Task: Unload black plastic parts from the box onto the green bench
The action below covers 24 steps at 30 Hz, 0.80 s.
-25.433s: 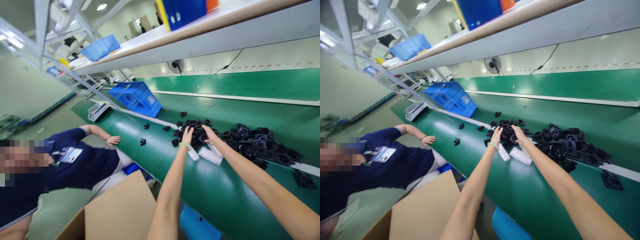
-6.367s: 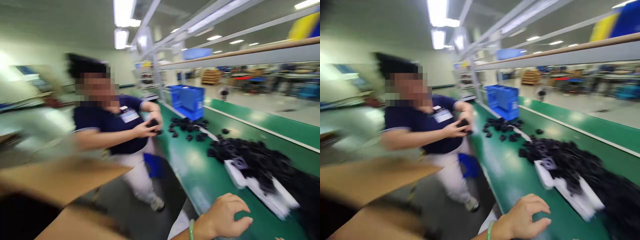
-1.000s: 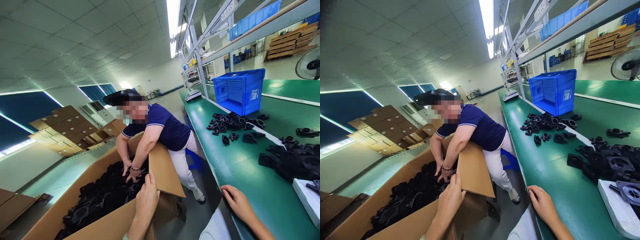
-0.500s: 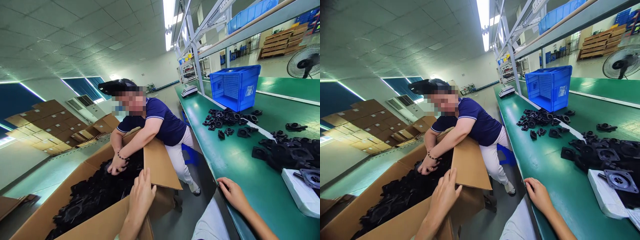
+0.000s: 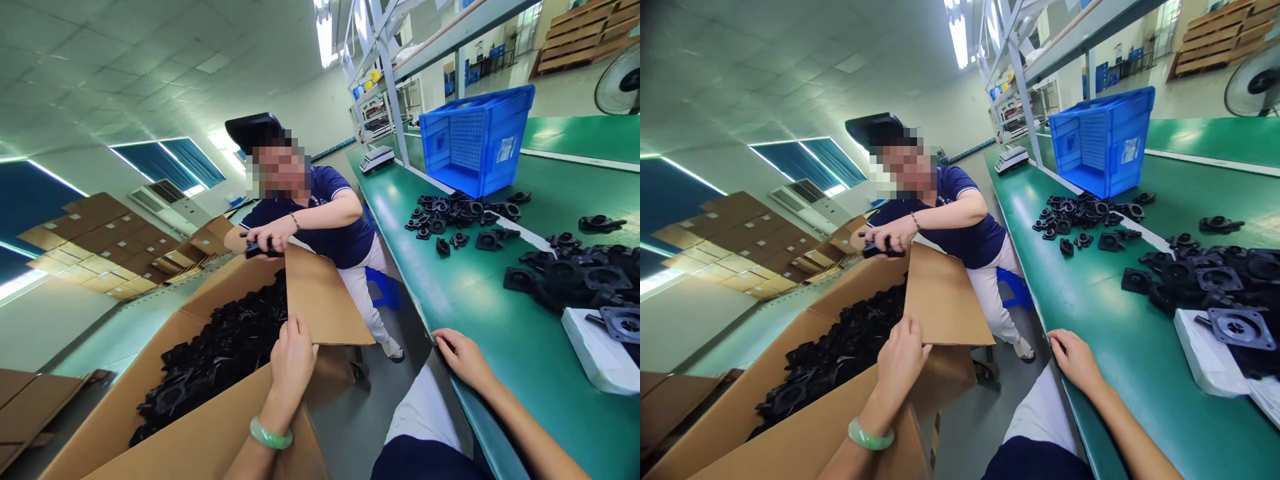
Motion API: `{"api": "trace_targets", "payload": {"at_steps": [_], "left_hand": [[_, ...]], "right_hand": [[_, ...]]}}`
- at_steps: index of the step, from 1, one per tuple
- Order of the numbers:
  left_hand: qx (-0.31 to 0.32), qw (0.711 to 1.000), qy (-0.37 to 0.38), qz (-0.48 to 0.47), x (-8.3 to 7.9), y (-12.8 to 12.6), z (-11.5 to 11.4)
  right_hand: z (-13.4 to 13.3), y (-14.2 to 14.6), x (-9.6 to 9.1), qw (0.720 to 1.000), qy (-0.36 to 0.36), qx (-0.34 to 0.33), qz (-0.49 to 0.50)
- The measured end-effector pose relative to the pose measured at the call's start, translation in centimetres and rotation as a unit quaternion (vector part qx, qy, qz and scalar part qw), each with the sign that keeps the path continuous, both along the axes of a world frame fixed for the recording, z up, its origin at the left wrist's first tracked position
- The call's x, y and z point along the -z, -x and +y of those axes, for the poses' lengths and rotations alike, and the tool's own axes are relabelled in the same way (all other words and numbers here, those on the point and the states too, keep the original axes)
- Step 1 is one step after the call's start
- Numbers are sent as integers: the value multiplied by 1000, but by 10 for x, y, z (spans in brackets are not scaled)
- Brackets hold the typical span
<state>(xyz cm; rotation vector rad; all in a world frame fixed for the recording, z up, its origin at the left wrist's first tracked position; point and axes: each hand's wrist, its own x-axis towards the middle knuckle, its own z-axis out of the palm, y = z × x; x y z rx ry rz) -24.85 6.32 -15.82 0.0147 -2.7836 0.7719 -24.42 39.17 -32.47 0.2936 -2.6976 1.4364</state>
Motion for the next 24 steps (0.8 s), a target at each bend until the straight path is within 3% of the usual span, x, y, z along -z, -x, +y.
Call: {"api": "trace_targets", "payload": {"at_steps": [8, 18, 24], "left_hand": [[-20, 1000, -14, 5, 3, 1, -4], [-25, 999, -2, -25, -16, 1, -2], [-34, 999, 16, -31, -15, 1, 1]], "right_hand": [[0, -1, 1, 1000, -11, -7, 18], [-3, 0, -1, 999, -22, -4, 41], [-3, -1, -3, 1000, -10, 7, 29]]}}
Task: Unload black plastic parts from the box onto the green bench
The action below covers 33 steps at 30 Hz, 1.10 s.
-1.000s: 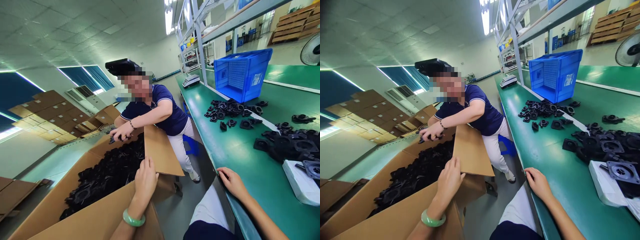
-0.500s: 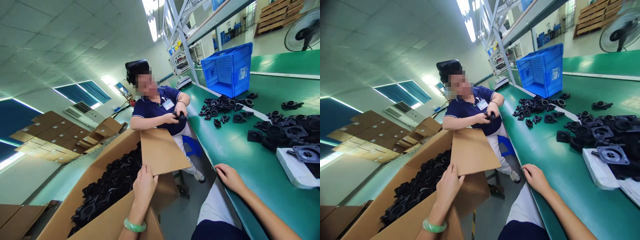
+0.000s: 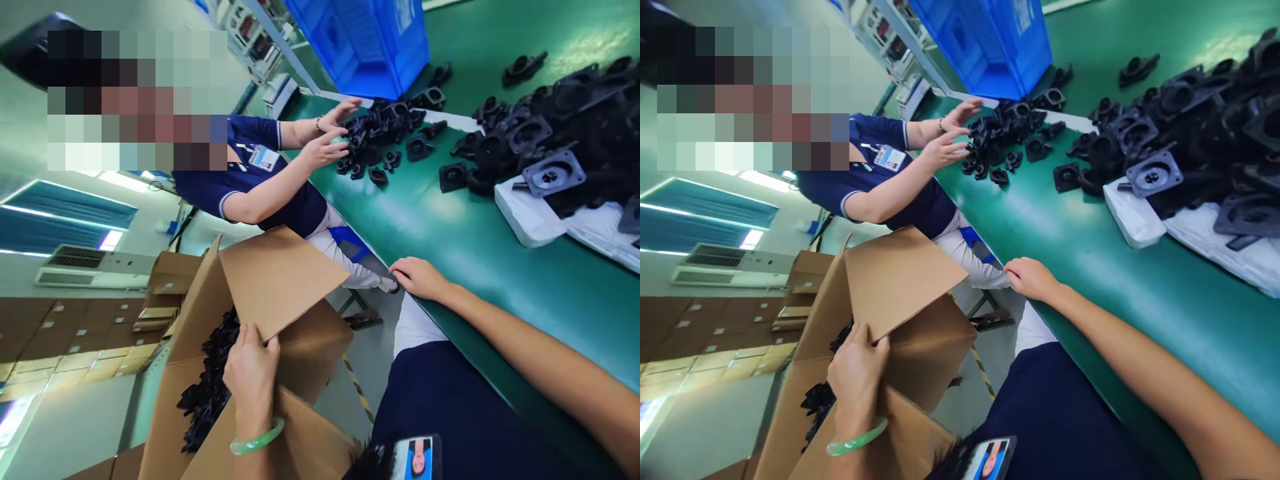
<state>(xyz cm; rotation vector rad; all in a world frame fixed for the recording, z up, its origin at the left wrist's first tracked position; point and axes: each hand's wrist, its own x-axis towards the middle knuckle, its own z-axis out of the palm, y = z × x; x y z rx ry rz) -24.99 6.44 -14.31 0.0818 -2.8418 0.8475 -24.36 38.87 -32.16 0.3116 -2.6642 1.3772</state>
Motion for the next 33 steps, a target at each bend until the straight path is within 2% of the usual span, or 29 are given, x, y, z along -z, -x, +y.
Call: {"api": "trace_targets", "payload": {"at_steps": [4, 11, 17, 22, 28, 30, 33], "left_hand": [[-8, 1000, -11, -2, 5, -2, 2], [-105, 993, -42, -34, 1, -3, 18], [-103, 993, -51, -39, 0, -7, 12], [-117, 990, -61, -47, 1, -8, 8], [-145, 984, -88, -56, -1, -9, 4], [-153, 982, -91, -60, 0, -12, -1], [-148, 983, -96, -47, 6, -23, -10]], "right_hand": [[1, 0, 2, 1000, 3, 5, -3], [2, 0, -3, 1000, 5, 7, -16], [1, -3, -8, 999, 6, 14, -33], [-12, 9, -13, 988, 98, 32, -111], [-61, 46, -21, 954, 205, -14, -217], [-79, 53, -21, 930, 251, -22, -267], [-99, 50, -19, 873, 338, -46, -350]]}}
